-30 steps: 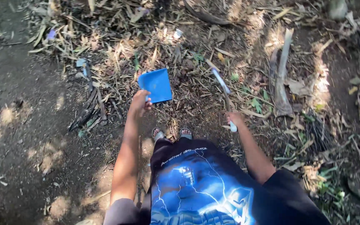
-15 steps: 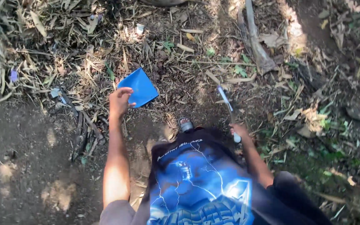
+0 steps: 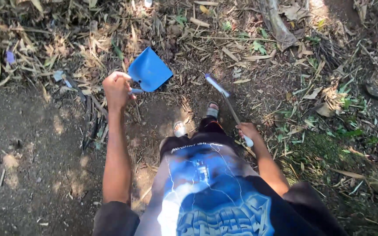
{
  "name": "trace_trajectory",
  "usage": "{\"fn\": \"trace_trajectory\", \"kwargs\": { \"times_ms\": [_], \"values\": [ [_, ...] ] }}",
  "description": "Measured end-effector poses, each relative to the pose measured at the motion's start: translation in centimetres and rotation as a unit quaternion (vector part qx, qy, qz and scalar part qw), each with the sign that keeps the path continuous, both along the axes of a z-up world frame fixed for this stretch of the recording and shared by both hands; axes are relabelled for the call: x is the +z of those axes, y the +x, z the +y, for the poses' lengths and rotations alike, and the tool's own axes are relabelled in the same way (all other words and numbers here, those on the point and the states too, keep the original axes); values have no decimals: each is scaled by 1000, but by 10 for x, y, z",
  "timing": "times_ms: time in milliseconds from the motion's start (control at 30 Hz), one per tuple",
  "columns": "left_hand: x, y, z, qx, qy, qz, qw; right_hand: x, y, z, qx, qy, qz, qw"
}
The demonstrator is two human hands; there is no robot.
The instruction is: Cleaning dry leaves and debris from the ground using a handheld broom and a dustpan.
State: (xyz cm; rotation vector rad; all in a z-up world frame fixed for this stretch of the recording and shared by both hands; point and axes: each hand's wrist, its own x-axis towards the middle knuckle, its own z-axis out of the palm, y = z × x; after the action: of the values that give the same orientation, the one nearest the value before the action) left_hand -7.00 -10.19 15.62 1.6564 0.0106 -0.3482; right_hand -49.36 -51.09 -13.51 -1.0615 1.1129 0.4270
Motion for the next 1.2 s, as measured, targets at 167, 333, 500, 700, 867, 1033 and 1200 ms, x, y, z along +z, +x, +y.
{"fn": "trace_trajectory", "kwargs": {
  "times_ms": [167,333,500,700,867,1033,1200],
  "values": [
    [-6,-10,28,-22,19,3,1000,16,49,16,144,-86,-19,986],
    [-23,-17,47,15,-13,-10,1000,6,81,28,214,-89,-11,973],
    [3,2,56,50,-34,-5,998,14,84,48,200,-55,-12,978],
    [-14,25,53,18,-25,-56,998,-8,59,49,179,-18,-18,984],
    [-30,24,49,-1,-25,-53,998,-14,38,47,150,-9,2,989],
    [-35,34,51,0,-23,-55,998,12,43,54,148,-38,-1,988],
    [-2,38,80,42,-43,8,998,7,49,57,119,-28,2,992]
  ]
}}
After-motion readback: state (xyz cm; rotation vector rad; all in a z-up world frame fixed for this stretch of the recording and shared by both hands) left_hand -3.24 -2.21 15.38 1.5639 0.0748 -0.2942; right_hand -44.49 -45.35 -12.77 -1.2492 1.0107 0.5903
